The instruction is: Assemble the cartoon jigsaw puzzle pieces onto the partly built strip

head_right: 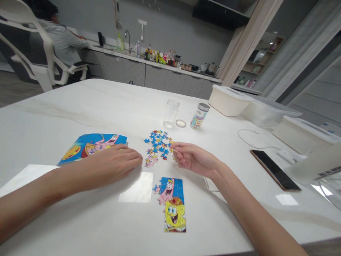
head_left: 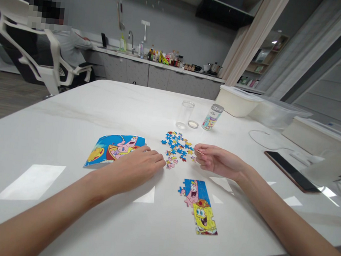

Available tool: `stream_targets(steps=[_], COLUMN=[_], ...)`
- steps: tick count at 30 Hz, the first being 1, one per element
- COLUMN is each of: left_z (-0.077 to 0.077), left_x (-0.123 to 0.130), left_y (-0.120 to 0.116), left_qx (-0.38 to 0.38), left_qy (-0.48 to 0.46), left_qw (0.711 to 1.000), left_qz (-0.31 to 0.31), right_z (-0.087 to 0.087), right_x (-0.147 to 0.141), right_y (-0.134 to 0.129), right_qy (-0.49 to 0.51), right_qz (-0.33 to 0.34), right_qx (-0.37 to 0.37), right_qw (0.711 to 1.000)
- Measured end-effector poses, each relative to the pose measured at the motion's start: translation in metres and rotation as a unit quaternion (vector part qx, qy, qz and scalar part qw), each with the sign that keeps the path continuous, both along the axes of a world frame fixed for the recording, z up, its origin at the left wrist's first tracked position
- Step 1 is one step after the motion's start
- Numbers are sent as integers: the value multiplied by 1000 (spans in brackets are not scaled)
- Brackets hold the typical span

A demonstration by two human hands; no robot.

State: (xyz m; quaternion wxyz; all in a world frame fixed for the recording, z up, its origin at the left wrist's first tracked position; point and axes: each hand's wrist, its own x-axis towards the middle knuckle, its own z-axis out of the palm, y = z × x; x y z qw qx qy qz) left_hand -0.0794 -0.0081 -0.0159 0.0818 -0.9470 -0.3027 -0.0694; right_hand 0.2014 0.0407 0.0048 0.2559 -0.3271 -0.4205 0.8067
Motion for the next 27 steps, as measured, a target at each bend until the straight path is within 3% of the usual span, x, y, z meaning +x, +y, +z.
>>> stream_targets(steps=[7,27], left_z=[9,4], left_x=[0,1], left_y=[-3,-3], left_qx=[15,50], left_qy=[35,30], left_qw=[999,998], left_qz=[2,-3], right_z=[-6,-6], right_x=[2,1], right_y=[2,1], right_qy=[-14,-7], right_qz=[-2,-8], right_qx=[13,22], right_qw=[1000,1000])
